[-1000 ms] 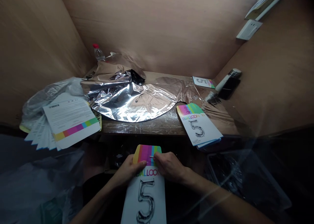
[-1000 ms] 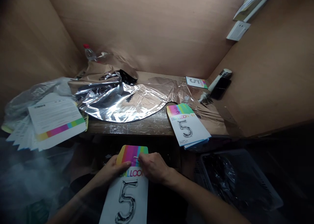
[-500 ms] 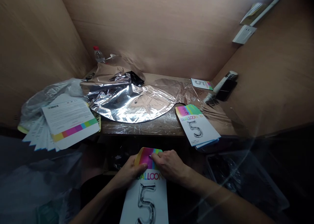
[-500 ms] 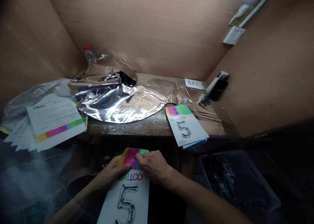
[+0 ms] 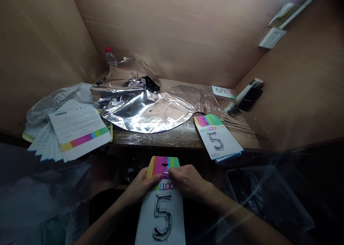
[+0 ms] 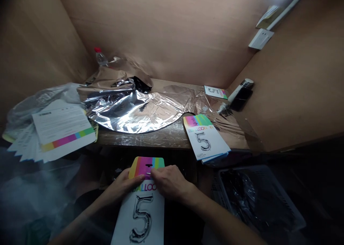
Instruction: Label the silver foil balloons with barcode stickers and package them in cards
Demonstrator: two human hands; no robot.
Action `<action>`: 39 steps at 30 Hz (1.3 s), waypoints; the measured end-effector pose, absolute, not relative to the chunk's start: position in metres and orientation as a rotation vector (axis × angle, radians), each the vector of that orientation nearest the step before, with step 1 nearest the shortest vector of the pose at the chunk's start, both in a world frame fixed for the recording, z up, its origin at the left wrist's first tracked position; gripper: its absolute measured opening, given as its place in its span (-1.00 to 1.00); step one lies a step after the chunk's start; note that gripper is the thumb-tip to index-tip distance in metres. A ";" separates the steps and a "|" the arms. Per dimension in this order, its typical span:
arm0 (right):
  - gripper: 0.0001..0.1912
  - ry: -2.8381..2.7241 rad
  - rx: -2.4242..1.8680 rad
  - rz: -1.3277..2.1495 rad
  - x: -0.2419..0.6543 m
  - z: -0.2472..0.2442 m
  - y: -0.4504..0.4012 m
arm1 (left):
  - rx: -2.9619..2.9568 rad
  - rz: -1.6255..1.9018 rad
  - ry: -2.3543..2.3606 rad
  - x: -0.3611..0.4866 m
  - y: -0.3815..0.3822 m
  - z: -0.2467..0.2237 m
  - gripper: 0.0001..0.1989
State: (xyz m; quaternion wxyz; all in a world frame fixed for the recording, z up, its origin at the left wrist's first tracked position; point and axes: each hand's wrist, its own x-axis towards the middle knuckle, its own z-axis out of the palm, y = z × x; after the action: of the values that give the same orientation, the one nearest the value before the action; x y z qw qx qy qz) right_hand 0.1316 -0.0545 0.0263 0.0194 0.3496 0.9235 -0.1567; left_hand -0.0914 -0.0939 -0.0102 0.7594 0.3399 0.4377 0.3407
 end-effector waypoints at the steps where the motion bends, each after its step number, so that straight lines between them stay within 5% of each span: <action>1: -0.96 2.868 1.067 -0.478 0.130 0.026 -0.056 | 0.745 0.719 0.960 -0.091 -0.095 -0.010 -0.57; 13: -0.92 2.794 0.912 -0.229 0.116 0.038 -0.072 | 1.040 0.720 1.052 -0.087 -0.103 0.002 -0.63; 22: -0.90 2.764 0.913 -0.378 0.126 0.028 -0.059 | 0.947 0.771 1.102 -0.086 -0.098 -0.009 -0.65; 25: -0.81 2.814 1.458 -0.771 0.137 0.011 -0.063 | 0.738 0.840 1.160 -0.093 -0.099 -0.016 -0.59; 28: -0.64 2.490 2.072 -1.717 0.137 -0.011 -0.075 | 0.551 0.904 1.202 -0.097 -0.101 -0.012 -0.55; 32: -0.48 1.576 1.835 -2.996 0.121 -0.025 -0.092 | 0.375 0.912 0.979 -0.095 -0.102 0.000 -0.45; 35: -0.40 1.295 1.719 -3.246 0.114 -0.021 -0.096 | 0.224 0.854 0.699 -0.092 -0.101 -0.005 -0.40; 39: -0.39 1.167 1.714 -3.321 0.113 -0.013 -0.098 | 0.238 0.814 0.783 -0.086 -0.104 -0.035 -0.61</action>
State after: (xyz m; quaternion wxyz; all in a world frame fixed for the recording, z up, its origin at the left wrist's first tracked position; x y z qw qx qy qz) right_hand 0.1132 -0.0977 -0.0131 -0.3772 0.4054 0.2761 -0.7856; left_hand -0.0857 -0.1043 -0.0346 0.8381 0.1125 0.3700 0.3846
